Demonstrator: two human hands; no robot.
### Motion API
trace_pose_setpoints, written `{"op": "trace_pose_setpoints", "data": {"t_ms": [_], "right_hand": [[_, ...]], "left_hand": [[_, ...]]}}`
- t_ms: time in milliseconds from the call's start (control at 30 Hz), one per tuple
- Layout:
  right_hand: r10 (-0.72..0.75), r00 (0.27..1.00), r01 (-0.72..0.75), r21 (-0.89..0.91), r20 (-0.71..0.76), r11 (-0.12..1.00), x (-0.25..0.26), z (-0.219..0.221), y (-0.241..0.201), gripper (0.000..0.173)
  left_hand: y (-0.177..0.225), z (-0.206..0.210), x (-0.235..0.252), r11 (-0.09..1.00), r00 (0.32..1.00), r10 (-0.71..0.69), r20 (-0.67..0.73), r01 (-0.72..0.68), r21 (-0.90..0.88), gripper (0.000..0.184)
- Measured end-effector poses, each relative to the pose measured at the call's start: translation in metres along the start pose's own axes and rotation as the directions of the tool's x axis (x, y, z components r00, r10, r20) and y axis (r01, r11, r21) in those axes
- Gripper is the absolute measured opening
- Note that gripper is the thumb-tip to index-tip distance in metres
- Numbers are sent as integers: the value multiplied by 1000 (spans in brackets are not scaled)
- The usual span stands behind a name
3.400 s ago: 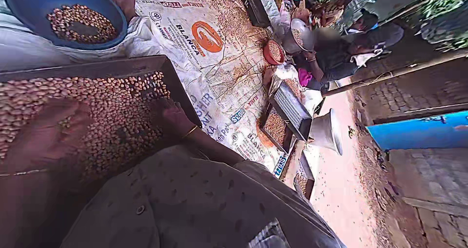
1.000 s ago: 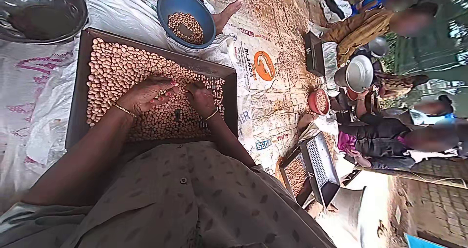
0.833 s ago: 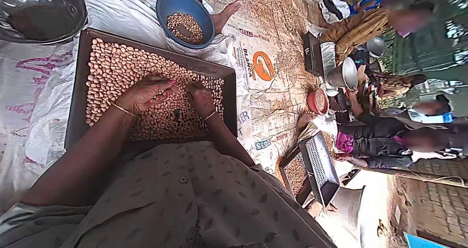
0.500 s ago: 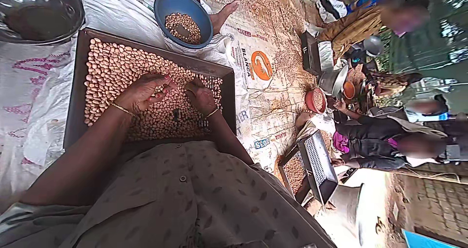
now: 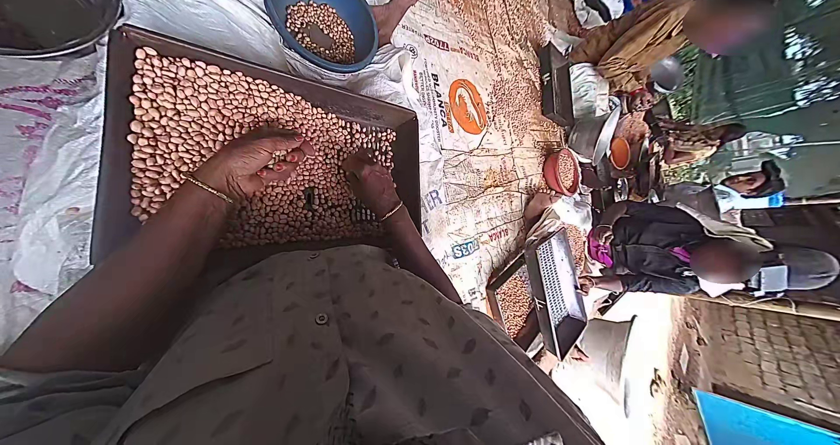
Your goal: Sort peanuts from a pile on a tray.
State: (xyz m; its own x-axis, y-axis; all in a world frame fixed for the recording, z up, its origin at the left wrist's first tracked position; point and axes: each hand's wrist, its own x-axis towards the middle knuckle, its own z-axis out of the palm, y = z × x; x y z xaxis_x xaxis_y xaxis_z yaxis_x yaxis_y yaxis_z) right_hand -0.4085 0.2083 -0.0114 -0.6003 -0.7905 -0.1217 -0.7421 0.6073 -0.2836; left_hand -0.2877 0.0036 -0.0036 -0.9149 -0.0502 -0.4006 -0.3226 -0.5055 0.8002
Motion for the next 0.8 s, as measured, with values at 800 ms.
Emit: {"op": "trace_pose_setpoints", "data": {"t_ms": [800], "right_hand": [[-66,989,81,111,-130,990,6,16,4,19]], "left_hand": [[-2,3,3,999,1000,-10,-6,10,-53,32]]}}
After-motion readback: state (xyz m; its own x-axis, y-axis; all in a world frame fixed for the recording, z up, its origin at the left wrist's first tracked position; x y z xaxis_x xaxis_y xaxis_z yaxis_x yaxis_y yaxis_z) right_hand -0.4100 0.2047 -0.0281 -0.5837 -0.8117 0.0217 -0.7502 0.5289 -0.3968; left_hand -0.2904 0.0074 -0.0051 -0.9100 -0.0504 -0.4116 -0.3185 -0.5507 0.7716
